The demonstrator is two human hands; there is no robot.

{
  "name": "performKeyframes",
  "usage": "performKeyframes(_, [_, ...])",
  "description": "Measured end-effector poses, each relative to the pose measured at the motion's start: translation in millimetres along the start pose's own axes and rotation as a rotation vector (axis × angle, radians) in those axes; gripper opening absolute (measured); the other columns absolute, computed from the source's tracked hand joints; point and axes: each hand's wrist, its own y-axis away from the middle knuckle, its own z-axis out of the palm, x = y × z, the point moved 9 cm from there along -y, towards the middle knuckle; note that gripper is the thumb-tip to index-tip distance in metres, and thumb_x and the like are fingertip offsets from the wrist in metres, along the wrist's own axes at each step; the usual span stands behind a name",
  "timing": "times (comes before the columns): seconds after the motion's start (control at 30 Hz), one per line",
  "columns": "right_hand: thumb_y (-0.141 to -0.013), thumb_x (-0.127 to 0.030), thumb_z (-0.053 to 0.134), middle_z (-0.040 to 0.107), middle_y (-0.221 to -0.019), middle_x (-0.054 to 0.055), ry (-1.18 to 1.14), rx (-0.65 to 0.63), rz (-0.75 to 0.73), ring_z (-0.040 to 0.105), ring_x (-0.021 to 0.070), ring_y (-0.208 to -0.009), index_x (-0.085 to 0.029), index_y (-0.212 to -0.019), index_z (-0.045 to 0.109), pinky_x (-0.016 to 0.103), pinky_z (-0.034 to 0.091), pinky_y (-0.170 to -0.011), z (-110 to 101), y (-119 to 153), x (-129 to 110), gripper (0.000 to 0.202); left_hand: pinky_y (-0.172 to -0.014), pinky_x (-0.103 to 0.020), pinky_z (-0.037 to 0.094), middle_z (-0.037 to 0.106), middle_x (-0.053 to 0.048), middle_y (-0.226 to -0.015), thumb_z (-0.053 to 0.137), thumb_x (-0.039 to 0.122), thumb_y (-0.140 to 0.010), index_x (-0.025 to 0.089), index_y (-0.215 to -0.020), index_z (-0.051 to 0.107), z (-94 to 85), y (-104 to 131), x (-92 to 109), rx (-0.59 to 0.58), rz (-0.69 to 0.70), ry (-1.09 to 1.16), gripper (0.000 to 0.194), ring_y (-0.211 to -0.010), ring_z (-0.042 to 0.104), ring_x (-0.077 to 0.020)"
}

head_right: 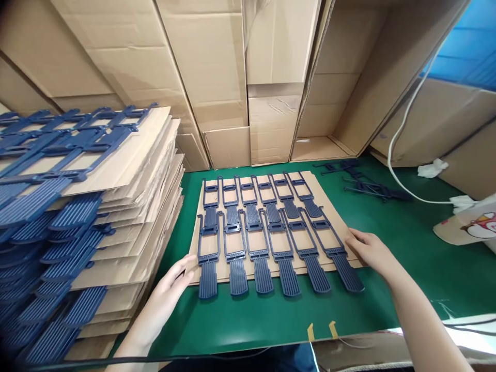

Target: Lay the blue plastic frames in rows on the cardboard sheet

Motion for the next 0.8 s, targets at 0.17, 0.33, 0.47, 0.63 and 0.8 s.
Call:
performKeyframes(0.17, [-0.076, -0.039, 0.055, 0.06, -0.108, 0.008, -0.352, -0.058, 0.272, 0.06, 0.0236, -0.09, -0.02, -0.121, 0.052, 0.025, 0.049, -0.063, 4, 2, 15, 0.049, -0.109, -0.037, 0.016, 0.029, 0.001, -0.143, 0.047, 0.047, -0.081, 0.029, -0.112, 0.053, -1.7, -3, 4, 0.014, -0.026, -0.007, 0.036, -0.131, 0.024, -0.0201])
performKeyframes(0.33, [-0.077, -0.024, 0.057, 0.061, -0.107, 0.007, -0.544, -0.101, 0.327, 0.06, 0.017, -0.085, -0.016, -0.103, 0.058, 0.017, 0.049, -0.059, 2, 3, 15, 0.027, -0.104, -0.035, 0.026, 0.042, -0.003, -0.134, 0.05, 0.042, -0.079, 0.025, -0.105, 0.056, -10.8, 4, 11, 0.101, -0.03, 0.114, 0.032, -0.126, 0.034, -0.0222])
performKeyframes(0.47, [-0.08, -0.02, 0.055, 0.063, -0.098, 0.006, -0.587, -0.098, 0.339, 0.06, 0.0138, -0.079, -0.017, -0.096, 0.058, 0.014, 0.049, -0.057, -5, -2, 15, 0.016, -0.101, -0.035, 0.029, 0.053, -0.005, -0.122, 0.054, 0.044, -0.075, 0.022, -0.102, 0.056, -16.0, 6, 9, 0.133, -0.064, 0.25, 0.035, -0.119, 0.043, -0.023])
performKeyframes(0.63, [-0.081, -0.028, 0.056, 0.062, -0.071, 0.004, -0.601, -0.259, 0.347, 0.056, 0.0134, -0.051, -0.018, -0.091, 0.051, 0.018, 0.045, -0.04, 8, -5, 11, 0.015, -0.099, -0.039, 0.031, 0.059, -0.009, -0.113, 0.058, 0.046, -0.071, 0.019, -0.097, 0.057, -12.0, 7, 7, 0.105, -0.107, 0.348, 0.037, -0.116, 0.046, -0.0255])
performKeyframes(0.8, [-0.082, -0.033, 0.054, 0.055, -0.057, 0.002, -0.549, -0.409, 0.326, 0.043, 0.0089, -0.032, -0.022, -0.095, 0.043, 0.011, 0.022, -0.025, 22, -5, 10, 0.02, -0.097, -0.039, 0.034, 0.058, -0.011, -0.116, 0.062, 0.049, -0.067, 0.018, -0.099, 0.058, -6.7, 8, 6, 0.087, -0.135, 0.408, 0.044, -0.113, 0.05, -0.0261])
